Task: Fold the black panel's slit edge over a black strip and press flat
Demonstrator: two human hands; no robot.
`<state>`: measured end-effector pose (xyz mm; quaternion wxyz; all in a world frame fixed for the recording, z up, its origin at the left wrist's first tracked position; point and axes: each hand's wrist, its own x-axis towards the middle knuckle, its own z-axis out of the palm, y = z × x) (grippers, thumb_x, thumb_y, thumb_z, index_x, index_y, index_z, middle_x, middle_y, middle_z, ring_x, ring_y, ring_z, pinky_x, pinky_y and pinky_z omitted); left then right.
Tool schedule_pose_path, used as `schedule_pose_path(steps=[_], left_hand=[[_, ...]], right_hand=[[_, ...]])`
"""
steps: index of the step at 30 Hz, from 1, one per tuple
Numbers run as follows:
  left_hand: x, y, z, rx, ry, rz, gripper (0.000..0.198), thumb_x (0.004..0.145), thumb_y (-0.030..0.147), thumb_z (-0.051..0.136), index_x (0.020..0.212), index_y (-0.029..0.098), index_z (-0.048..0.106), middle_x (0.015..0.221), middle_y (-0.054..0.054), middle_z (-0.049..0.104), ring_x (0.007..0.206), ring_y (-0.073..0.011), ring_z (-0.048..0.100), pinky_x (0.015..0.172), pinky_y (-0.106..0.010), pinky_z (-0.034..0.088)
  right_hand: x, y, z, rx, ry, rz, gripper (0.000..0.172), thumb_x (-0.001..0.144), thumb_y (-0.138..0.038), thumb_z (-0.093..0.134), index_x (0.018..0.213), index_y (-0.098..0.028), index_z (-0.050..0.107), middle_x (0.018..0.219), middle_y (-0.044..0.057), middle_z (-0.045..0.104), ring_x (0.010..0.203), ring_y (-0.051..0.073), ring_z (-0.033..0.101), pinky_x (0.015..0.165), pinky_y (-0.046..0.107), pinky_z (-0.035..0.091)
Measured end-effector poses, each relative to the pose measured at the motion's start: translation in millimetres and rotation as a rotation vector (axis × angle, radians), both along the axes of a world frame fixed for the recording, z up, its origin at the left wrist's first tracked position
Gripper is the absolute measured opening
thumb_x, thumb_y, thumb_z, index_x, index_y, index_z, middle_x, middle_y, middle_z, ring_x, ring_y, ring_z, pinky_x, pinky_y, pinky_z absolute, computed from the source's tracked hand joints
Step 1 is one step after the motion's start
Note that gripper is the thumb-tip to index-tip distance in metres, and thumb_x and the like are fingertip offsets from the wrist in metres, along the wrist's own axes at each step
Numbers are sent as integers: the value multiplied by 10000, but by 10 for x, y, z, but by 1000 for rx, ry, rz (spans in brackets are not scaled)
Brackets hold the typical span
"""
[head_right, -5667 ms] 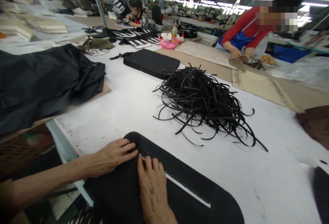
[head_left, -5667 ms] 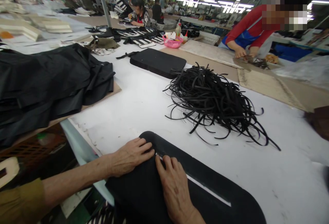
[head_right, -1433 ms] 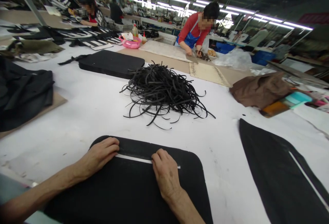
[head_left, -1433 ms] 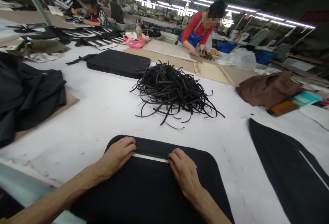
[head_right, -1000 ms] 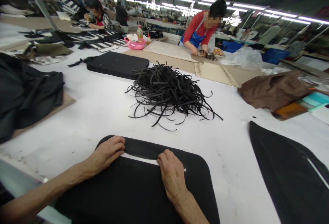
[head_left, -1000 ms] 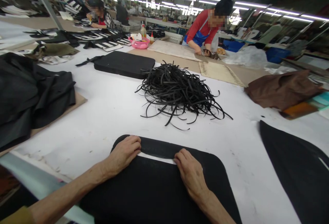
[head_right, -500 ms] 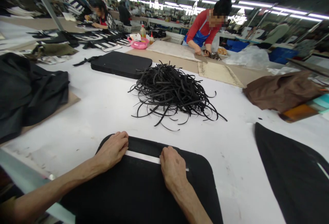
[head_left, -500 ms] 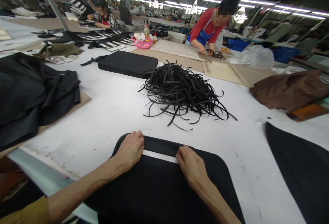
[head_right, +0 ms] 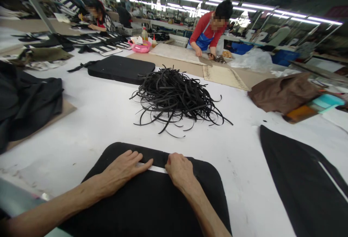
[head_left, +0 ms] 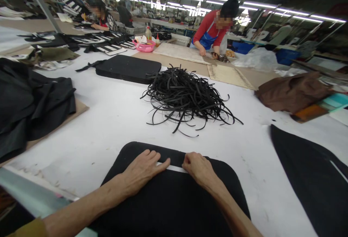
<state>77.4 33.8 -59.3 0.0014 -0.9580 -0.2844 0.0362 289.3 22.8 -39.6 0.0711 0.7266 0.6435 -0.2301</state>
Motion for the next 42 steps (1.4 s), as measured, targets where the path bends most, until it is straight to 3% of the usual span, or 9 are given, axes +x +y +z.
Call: schedule_pose_path(steps=[3,8,13,16,21,25,31,37,42], left_hand=[[3,-66,-89,137,78,-73,713,764,62,446,1371,355,212,996,-37,512,939,-220,509,856,-383,394],[-42,-134,-271,337,3,-80,706,814,141,443,1418,289,109,1256,-76,432,1194,-239,381,1021,-404,282],[-187,49,-57,116,37,-175,586,796,119,446,1352,235,302,1001,-49,529,933,-212,490,858,-373,378],[-418,164,41,60,10,-191,495,800,143,454,1291,155,383,1012,-87,526,846,-213,474,780,-360,368],[-764,215,0,53,-21,-173,399,852,197,422,1248,143,428,1108,-129,503,851,-226,453,797,-372,335],[-812,146,-31,-23,-32,-61,430,806,132,446,1234,162,438,1182,-121,474,932,-238,450,840,-378,335],[-506,-108,4,-102,-103,256,470,726,30,422,1175,151,488,1240,-113,456,1065,-262,417,936,-416,318],[137,-326,-9,-231,-99,7,668,642,138,569,1276,69,372,1250,-133,450,1110,-265,401,1007,-383,305],[247,-365,-202,-111,-68,14,517,775,72,402,1289,48,358,1282,-154,435,1148,-256,407,1003,-386,331]], right_hand=[[7,10,6,-15,10,-18,150,742,-151,514,749,-200,656,806,56,669,791,216,611,609,275,330],[7,23,30,-35,31,-37,137,730,-157,531,732,-197,662,784,55,673,768,213,616,587,268,327],[46,4,-18,-18,55,-19,137,722,-155,517,693,-201,642,776,47,662,762,207,603,577,269,307],[72,-6,-58,-5,72,-11,130,723,-156,506,682,-201,620,751,38,647,738,197,592,571,266,298],[88,0,-83,-6,100,2,117,718,-159,504,662,-201,597,725,24,627,699,175,575,567,255,300],[89,-14,-89,-7,96,6,114,717,-169,500,662,-205,593,704,19,622,683,175,572,554,254,295],[1,-59,-73,9,75,9,121,719,-158,503,685,-203,609,734,27,636,725,188,583,572,261,298],[-136,-65,-98,51,77,17,148,740,-155,489,721,-191,631,775,52,648,765,201,582,606,269,315],[-12,-154,-125,129,209,93,73,742,-156,531,728,-207,582,738,-13,609,720,151,545,607,233,320]])
